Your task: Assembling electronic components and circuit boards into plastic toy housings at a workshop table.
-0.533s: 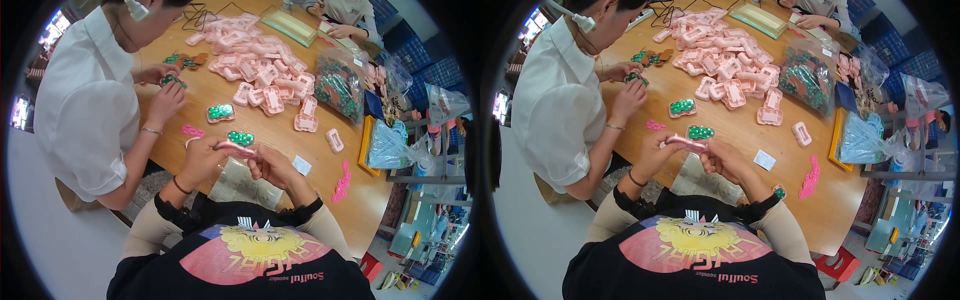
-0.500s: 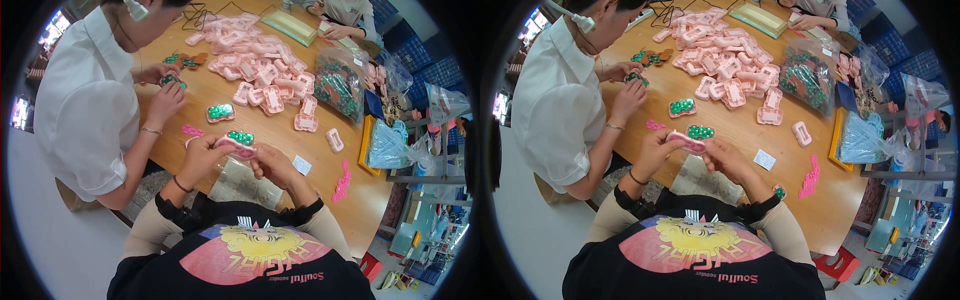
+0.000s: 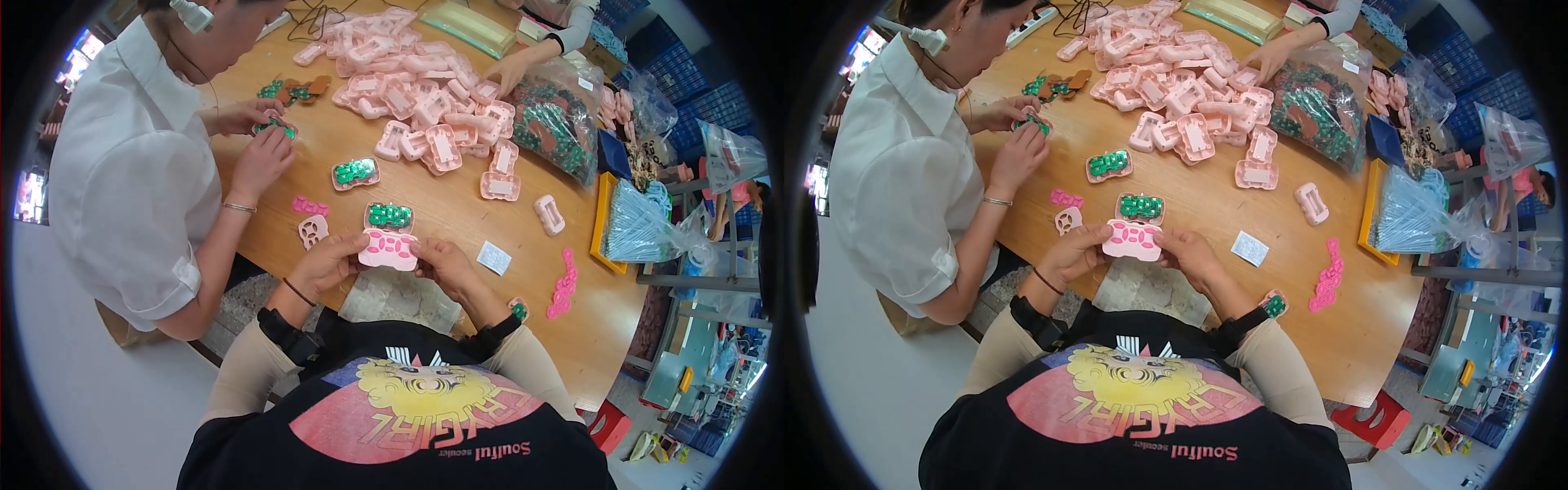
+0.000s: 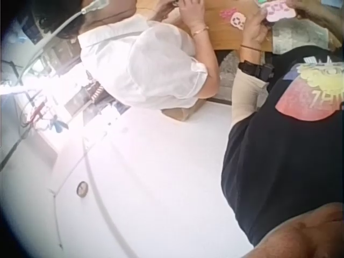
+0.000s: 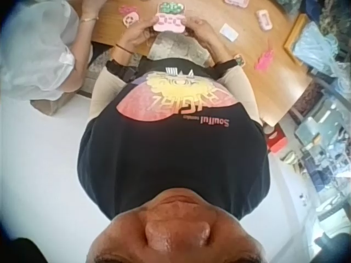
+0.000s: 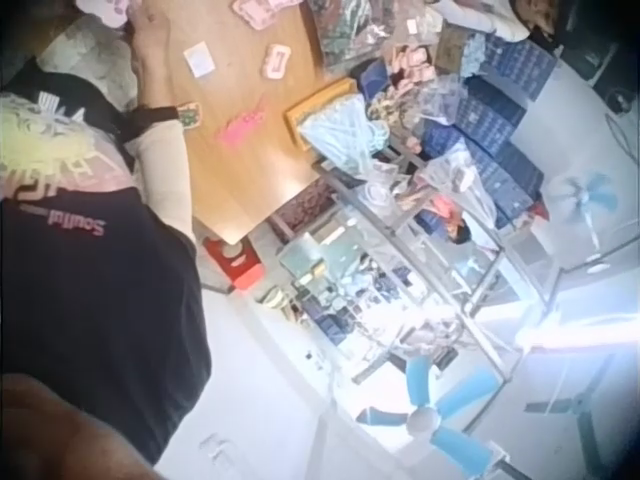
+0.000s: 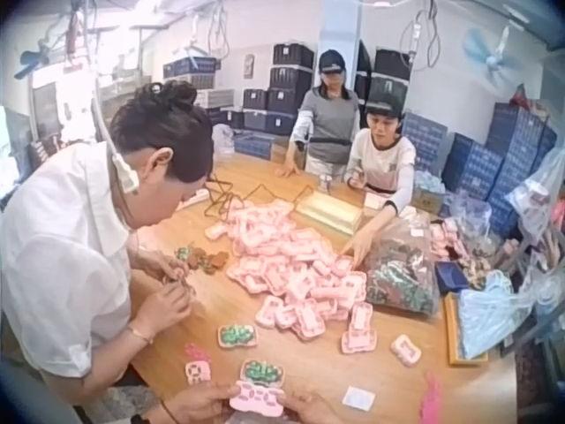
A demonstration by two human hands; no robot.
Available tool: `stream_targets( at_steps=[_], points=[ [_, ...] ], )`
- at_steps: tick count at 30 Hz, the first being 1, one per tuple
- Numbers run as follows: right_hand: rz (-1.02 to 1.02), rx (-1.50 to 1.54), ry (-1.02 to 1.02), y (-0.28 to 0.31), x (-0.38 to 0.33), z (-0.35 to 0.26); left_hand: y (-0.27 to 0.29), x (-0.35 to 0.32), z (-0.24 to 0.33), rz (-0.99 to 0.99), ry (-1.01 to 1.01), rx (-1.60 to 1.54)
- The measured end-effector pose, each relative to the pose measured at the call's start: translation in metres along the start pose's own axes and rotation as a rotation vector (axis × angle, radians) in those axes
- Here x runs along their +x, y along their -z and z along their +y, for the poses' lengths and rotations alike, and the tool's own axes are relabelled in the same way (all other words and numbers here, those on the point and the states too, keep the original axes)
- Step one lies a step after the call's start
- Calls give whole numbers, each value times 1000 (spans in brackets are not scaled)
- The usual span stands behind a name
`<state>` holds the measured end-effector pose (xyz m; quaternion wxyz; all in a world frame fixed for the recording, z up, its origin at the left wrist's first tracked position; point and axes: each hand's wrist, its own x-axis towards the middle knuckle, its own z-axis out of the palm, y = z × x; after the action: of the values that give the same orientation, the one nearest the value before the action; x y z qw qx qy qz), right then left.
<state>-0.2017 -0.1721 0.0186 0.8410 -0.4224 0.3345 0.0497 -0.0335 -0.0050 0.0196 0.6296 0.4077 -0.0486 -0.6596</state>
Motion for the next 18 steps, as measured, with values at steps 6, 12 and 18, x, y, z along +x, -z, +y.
stream_targets(
  at_steps=[6, 12, 18],
  points=[
    [72, -85, 3, 0, -1, 11, 7, 2, -20, 74, 46, -126],
    [84, -111, 134, -9, 3, 10, 9, 6, -17, 280, -33, -31],
    [256, 12, 258, -13, 21, 5, -4, 27, -3, 511, -268, 304]
  ],
)
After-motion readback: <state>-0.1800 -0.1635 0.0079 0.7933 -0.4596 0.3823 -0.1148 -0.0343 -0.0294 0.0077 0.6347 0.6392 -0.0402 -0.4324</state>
